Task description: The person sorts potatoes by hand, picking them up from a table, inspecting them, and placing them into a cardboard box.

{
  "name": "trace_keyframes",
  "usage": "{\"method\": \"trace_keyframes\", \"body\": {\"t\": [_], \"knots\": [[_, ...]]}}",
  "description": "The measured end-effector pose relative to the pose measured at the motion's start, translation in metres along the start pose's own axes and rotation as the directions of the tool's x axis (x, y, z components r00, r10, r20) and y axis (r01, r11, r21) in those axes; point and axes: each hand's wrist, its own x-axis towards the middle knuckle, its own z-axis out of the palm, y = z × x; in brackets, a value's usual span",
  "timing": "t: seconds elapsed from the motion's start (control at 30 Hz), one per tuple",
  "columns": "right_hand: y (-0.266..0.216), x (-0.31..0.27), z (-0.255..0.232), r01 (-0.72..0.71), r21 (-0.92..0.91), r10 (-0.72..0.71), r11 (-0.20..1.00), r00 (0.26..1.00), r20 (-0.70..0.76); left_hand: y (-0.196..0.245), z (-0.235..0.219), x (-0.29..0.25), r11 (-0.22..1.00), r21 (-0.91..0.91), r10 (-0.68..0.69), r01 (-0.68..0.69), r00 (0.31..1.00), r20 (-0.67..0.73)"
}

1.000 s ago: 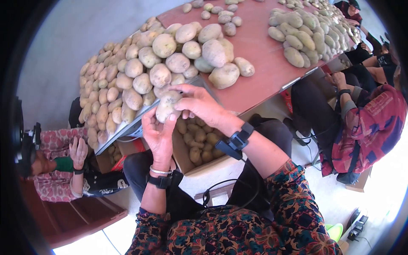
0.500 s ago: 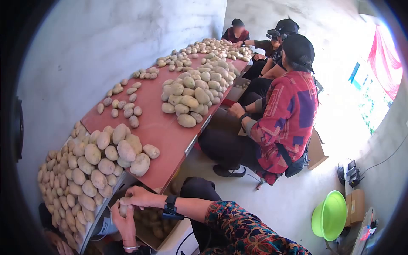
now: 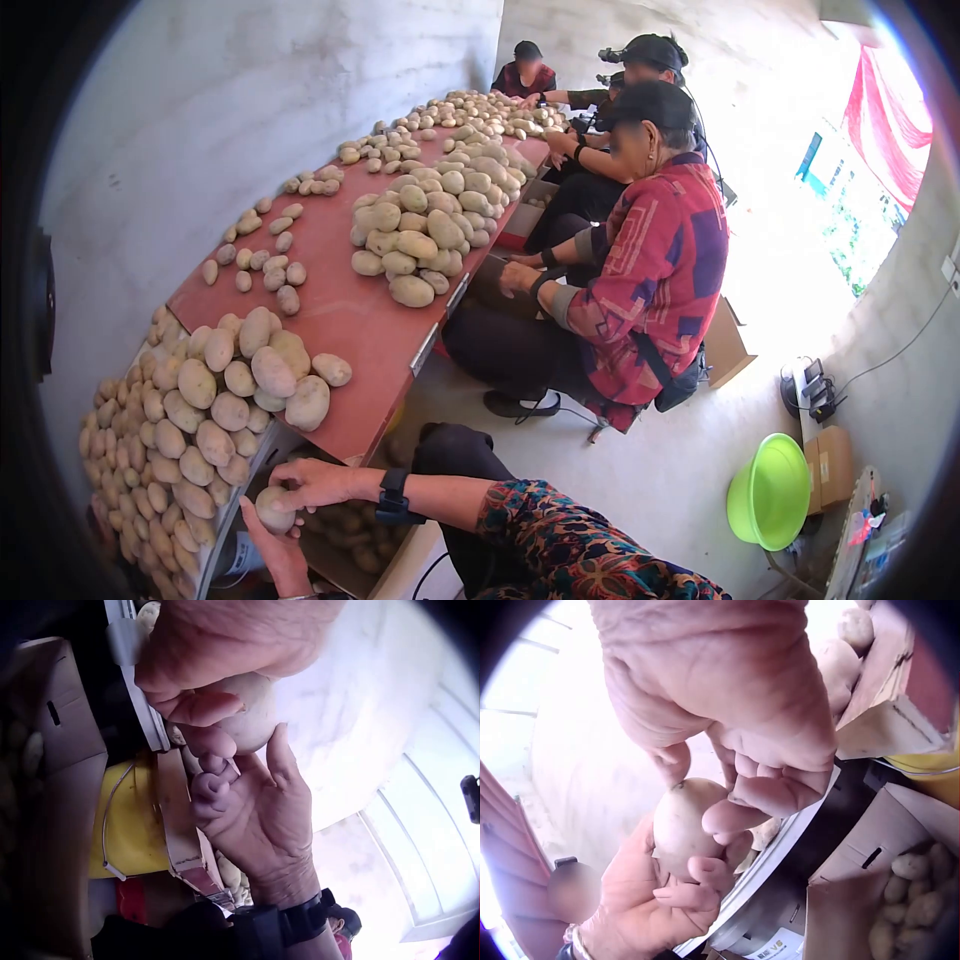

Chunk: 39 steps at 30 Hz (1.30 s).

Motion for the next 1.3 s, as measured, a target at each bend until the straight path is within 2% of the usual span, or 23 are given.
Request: {"method": "trace_keyframes", "body": {"t": [0.1, 0.17, 0.2, 0.27, 0.3, 0.37, 0.4, 0.47, 0.6, 0.67, 0.7, 0.77, 0.8, 0.87, 0.9, 0.97, 1.0, 1.07, 1.1, 1.17, 1.3], "knots": [[0.001, -0.001, 0.000, 0.005, -0.042, -0.005, 0.999, 1.000, -0.012, -0.009, -0.007, 0.006, 0.998, -0.054, 0.020, -0.021, 1.000, -0.013], [0.001, -0.002, 0.000, -0.097, -0.047, 0.094, 0.994, 0.993, -0.065, -0.008, -0.006, 0.004, 0.995, -0.073, 0.067, -0.065, 0.997, 0.033], [-0.002, -0.002, 0.000, -0.096, -0.046, 0.093, 0.994, 0.993, -0.066, -0.009, -0.005, 0.003, 0.995, -0.071, 0.067, -0.065, 0.997, 0.033], [-0.007, -0.002, -0.003, -0.252, 0.083, 0.259, 0.964, 0.962, -0.087, -0.011, -0.001, 0.000, 0.964, 0.112, 0.233, -0.240, 0.970, 0.072], [-0.008, -0.003, -0.004, -0.251, 0.085, 0.259, 0.964, 0.962, -0.087, -0.010, 0.000, -0.002, 0.964, 0.113, 0.233, -0.240, 0.970, 0.072], [-0.009, -0.004, -0.005, -0.283, 0.116, 0.295, 0.952, 0.949, -0.107, -0.005, 0.003, -0.006, 0.876, 0.269, 0.356, -0.400, 0.913, 0.200], [-0.008, -0.004, -0.006, -0.282, 0.117, 0.295, 0.952, 0.950, -0.106, -0.003, 0.007, -0.009, 0.876, 0.271, 0.355, -0.400, 0.913, 0.200], [-0.005, -0.005, -0.006, -0.281, 0.088, 0.291, 0.956, 0.947, -0.138, 0.001, 0.017, -0.015, 0.670, 0.440, 0.516, -0.598, 0.801, 0.302], [-0.005, -0.007, -0.009, -0.275, 0.047, 0.279, 0.960, 0.943, -0.181, 0.004, 0.022, -0.019, 0.673, 0.481, 0.477, -0.562, 0.827, 0.298], [-0.003, -0.009, -0.011, -0.236, 0.202, 0.270, 0.951, 0.950, -0.160, -0.001, 0.019, -0.012, 0.623, 0.480, 0.549, -0.618, 0.782, 0.294], [-0.007, -0.010, -0.011, -0.235, 0.205, 0.270, 0.950, 0.950, -0.160, -0.001, 0.018, -0.011, 0.622, 0.483, 0.548, -0.616, 0.783, 0.294], [-0.012, -0.012, -0.011, -0.227, 0.305, 0.292, 0.925, 0.938, -0.185, 0.000, 0.015, -0.008, 0.894, 0.260, 0.309, -0.365, 0.922, 0.232], [-0.011, -0.012, -0.011, -0.225, 0.310, 0.291, 0.924, 0.939, -0.185, -0.001, 0.015, -0.007, 0.893, 0.265, 0.308, -0.365, 0.923, 0.233], [-0.005, -0.012, -0.012, -0.230, 0.250, 0.274, 0.940, 0.949, -0.157, -0.004, 0.017, -0.004, 0.968, 0.138, 0.188, -0.211, 0.968, 0.165], [-0.005, -0.012, -0.013, -0.230, 0.253, 0.274, 0.940, 0.949, -0.157, -0.006, 0.018, -0.002, 0.967, 0.140, 0.187, -0.210, 0.969, 0.165], [-0.006, -0.012, -0.014, -0.239, 0.239, 0.281, 0.941, 0.947, -0.159, -0.009, 0.017, 0.000, 0.990, 0.118, 0.065, -0.081, 0.989, 0.131], [-0.004, -0.011, -0.015, -0.239, 0.240, 0.281, 0.941, 0.946, -0.159, -0.010, 0.015, 0.002, 0.990, 0.120, 0.064, -0.080, 0.989, 0.130], [0.000, -0.009, -0.015, -0.204, 0.273, 0.252, 0.940, 0.955, -0.155, -0.011, 0.011, 0.004, 0.995, 0.082, -0.077, 0.064, 0.981, 0.176], [0.001, -0.008, -0.015, -0.203, 0.273, 0.252, 0.940, 0.955, -0.157, -0.012, 0.011, 0.005, 0.994, 0.083, -0.078, 0.064, 0.981, 0.178], [0.001, -0.008, -0.015, -0.141, 0.317, 0.198, 0.938, 0.968, -0.155, -0.014, 0.013, 0.003, 0.979, 0.116, -0.189, 0.168, 0.959, 0.210], [0.009, -0.003, -0.013, -0.095, 0.319, 0.176, 0.943, 0.956, -0.236, -0.030, 0.013, 0.007, 0.971, 0.149, -0.211, 0.187, 0.964, 0.164]]}}
